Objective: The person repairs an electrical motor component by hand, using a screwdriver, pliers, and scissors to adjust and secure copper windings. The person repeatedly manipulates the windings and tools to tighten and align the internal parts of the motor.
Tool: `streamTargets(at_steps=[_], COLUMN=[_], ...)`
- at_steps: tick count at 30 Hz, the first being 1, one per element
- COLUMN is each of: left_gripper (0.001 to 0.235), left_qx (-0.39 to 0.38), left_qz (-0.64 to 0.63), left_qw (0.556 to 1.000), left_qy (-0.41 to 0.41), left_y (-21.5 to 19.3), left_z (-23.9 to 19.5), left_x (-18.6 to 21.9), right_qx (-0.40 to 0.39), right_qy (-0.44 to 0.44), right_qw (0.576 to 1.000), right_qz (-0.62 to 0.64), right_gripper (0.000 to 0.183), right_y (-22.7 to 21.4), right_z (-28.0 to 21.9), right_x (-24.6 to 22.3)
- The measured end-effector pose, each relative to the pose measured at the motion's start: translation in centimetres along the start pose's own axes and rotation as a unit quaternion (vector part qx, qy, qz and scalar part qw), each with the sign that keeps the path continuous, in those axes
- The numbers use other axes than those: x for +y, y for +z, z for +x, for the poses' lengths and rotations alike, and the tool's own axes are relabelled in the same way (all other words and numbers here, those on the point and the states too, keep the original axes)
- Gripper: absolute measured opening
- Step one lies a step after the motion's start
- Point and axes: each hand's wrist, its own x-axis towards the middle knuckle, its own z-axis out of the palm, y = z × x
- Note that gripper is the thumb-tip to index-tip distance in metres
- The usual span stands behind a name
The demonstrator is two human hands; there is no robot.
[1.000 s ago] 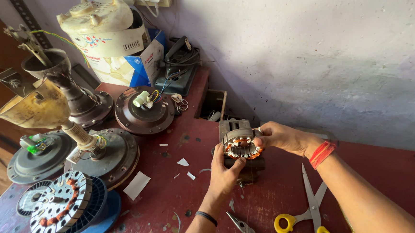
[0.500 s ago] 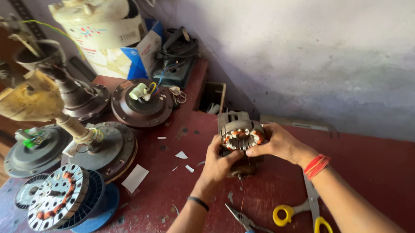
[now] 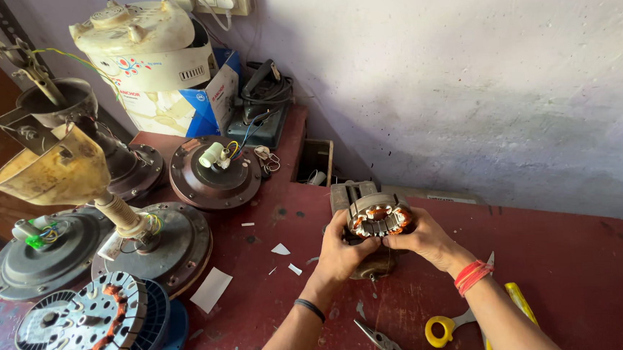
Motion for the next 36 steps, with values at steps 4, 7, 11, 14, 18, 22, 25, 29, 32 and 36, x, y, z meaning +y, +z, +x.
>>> streamTargets(at_steps=[4,7,11,14,18,22,25,29,32,36], left_gripper=[0.045,0.043,0.046,0.045,0.046,0.042,0.043,0.046,0.046,0.044], left_qx=[-0.020,-0.022,0.003,-0.009,-0.006,0.001,-0.008,-0.045,-0.053,-0.060], left_qz=[0.004,0.024,-0.011,-0.042,-0.035,0.008,-0.014,-0.055,-0.074,-0.018], left_qw=[1.000,0.999,1.000,0.998,0.998,1.000,0.999,0.995,0.994,0.997], left_qy=[-0.012,-0.023,-0.025,-0.040,-0.046,-0.018,-0.035,-0.065,-0.057,-0.046], left_y=[0.0,-0.2,0.3,0.4,0.3,0.2,0.2,-0.5,-0.6,-0.7], left_z=[0.4,0.4,0.2,0.0,0.2,0.4,0.3,0.4,0.2,0.5], left_x=[0.1,0.3,0.4,0.0,-0.4,-1.0,-1.4,-0.8,-0.5,-0.6], right_qx=[0.010,0.019,0.048,0.078,0.104,0.094,0.066,0.044,0.058,0.064], right_qy=[0.018,0.001,-0.024,-0.033,-0.033,-0.051,-0.055,-0.034,-0.052,-0.020], right_qw=[0.999,0.999,0.997,0.996,0.993,0.994,0.996,0.998,0.997,0.997], right_qz=[0.031,0.041,0.055,0.041,0.037,-0.005,-0.022,-0.023,-0.024,-0.045], right_gripper=[0.050,0.053,0.053,0.046,0.039,0.033,0.032,0.036,0.041,0.038], right_y=[0.3,0.6,1.1,1.4,1.7,1.2,0.6,0.2,0.5,0.5], right_z=[-0.3,-0.5,-0.8,-1.1,-0.8,-0.6,-0.5,-0.5,-0.9,-0.9], right_x=[0.6,0.6,0.8,1.7,2.6,2.9,2.9,2.2,2.3,2.3])
